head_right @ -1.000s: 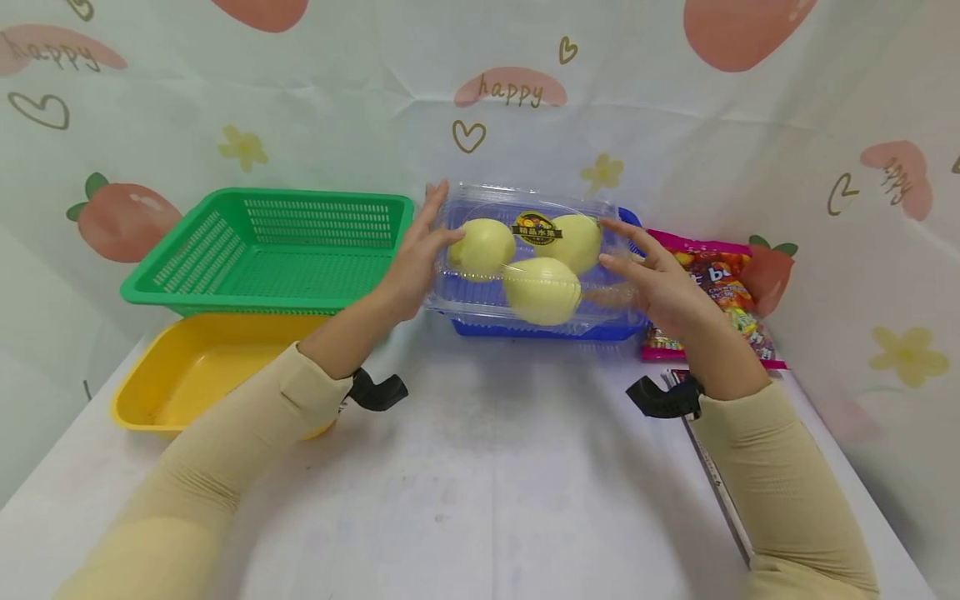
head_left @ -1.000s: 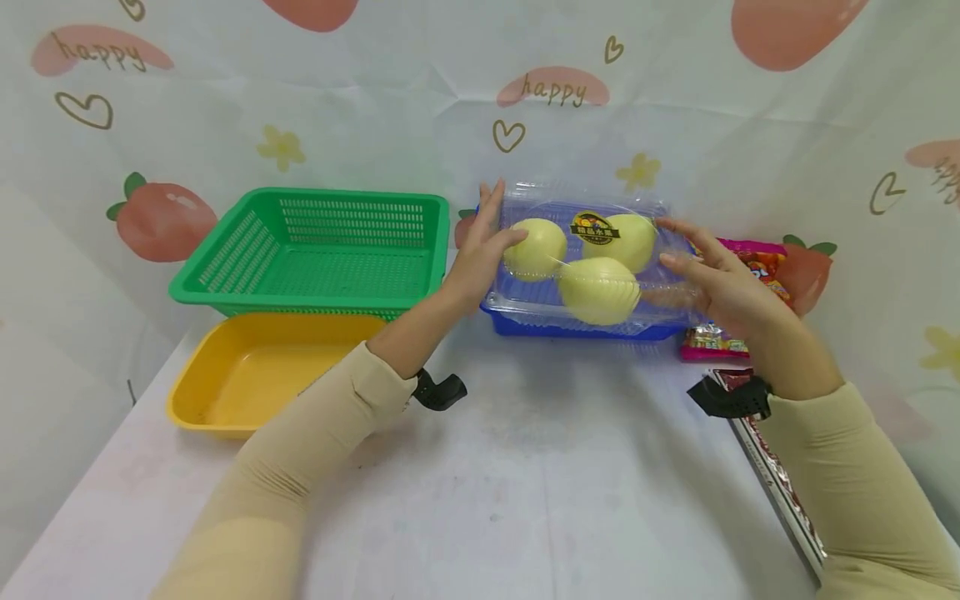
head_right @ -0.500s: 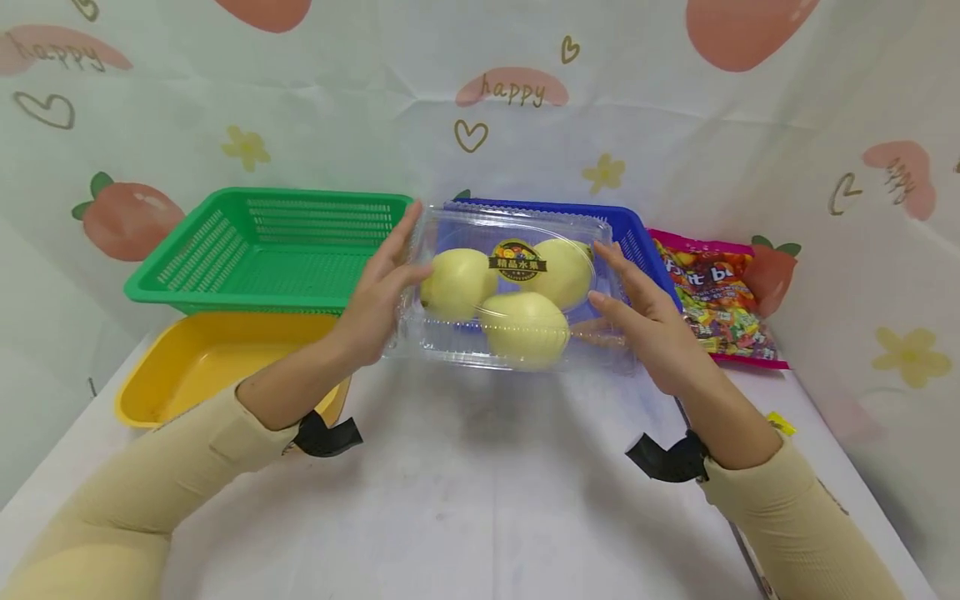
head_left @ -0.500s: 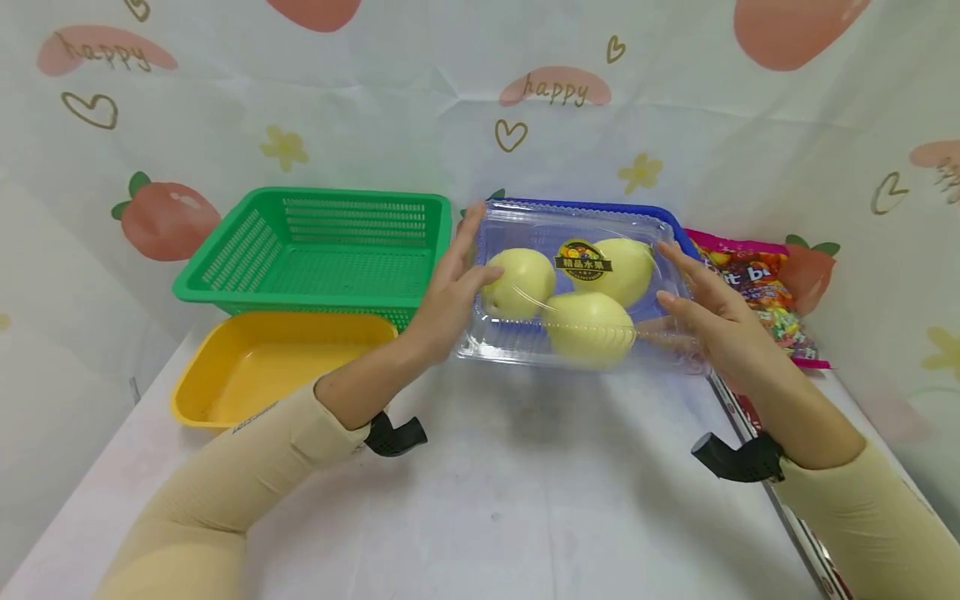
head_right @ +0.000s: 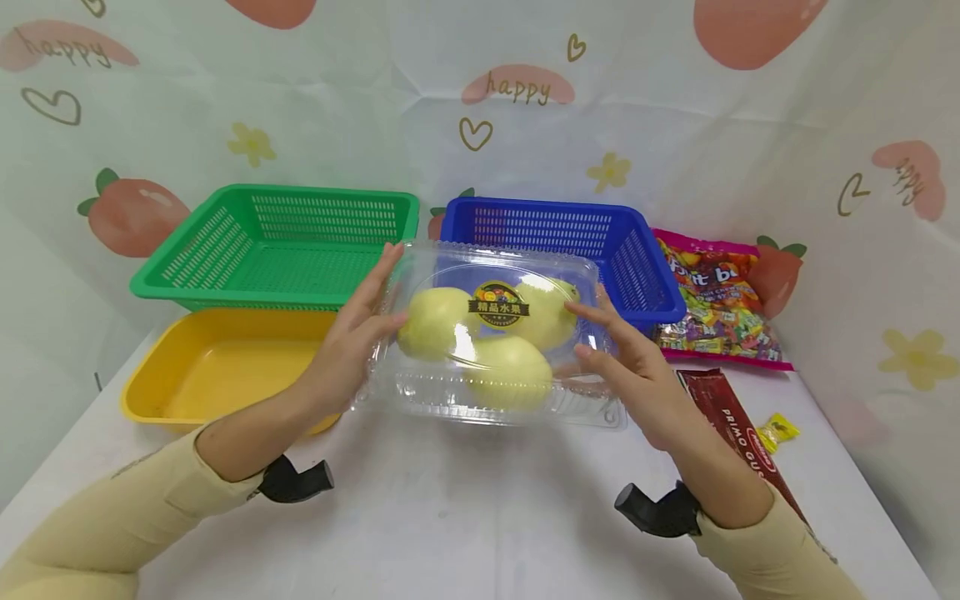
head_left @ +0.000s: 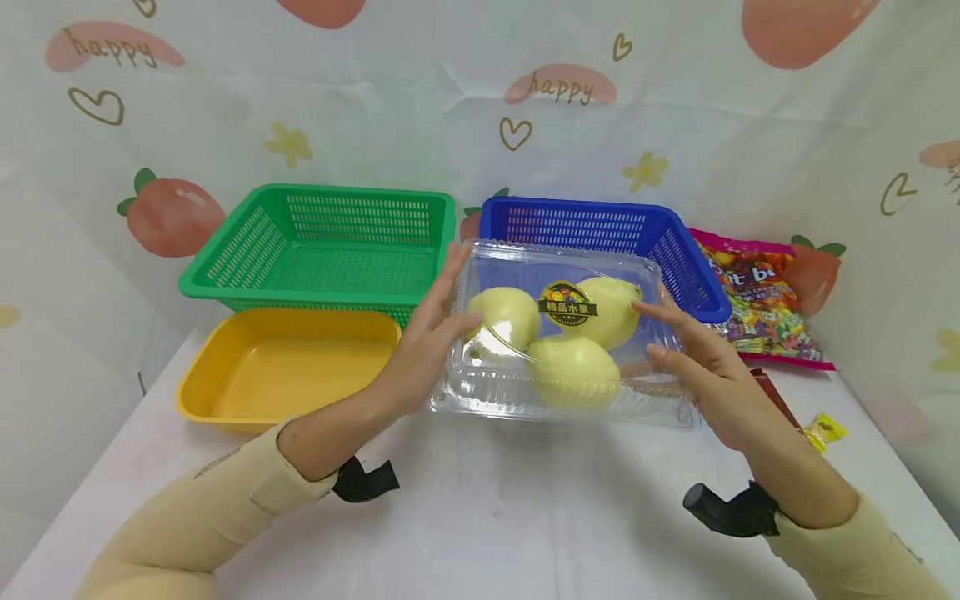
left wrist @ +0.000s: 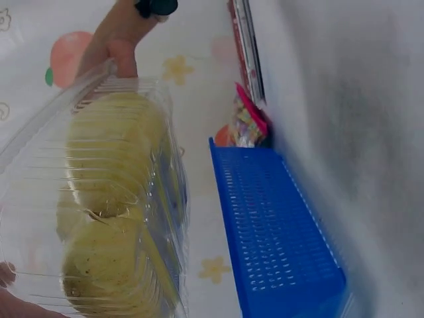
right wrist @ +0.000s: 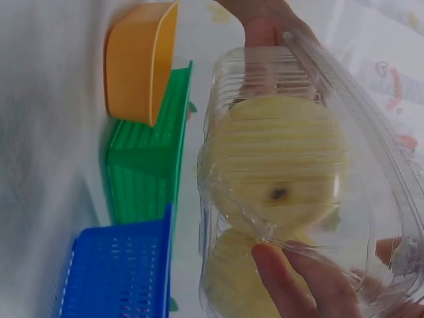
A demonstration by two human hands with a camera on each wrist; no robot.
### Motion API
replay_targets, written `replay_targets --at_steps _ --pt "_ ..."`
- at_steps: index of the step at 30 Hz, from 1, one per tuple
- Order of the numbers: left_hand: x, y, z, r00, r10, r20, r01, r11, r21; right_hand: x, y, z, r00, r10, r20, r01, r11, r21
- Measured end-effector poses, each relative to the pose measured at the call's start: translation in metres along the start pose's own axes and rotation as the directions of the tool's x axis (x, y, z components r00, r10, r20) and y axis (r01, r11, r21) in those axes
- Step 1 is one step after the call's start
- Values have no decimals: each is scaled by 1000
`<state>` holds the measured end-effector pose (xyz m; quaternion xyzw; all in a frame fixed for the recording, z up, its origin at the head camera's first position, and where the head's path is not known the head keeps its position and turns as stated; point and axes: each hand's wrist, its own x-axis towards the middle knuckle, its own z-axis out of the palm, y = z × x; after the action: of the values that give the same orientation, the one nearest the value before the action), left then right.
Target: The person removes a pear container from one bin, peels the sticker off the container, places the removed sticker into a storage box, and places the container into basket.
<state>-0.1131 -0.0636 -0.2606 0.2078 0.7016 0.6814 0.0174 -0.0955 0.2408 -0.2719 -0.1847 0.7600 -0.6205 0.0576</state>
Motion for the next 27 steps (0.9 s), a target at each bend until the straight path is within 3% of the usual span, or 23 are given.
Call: replay_targets --at_steps 9,17,27 --pt "-25 -5 -2 999 13 50 -16 998 64 -19 3 16 993 -110 52 106 992 71" --pt "-44 -16 -3 998 26 65 -30 997 65 -30 13 28 995 -71 63 69 997 31" --pt "-52 -30 -1 999 30 43 -33 998 59 -32 28 35 993 -67 93 61 996 59"
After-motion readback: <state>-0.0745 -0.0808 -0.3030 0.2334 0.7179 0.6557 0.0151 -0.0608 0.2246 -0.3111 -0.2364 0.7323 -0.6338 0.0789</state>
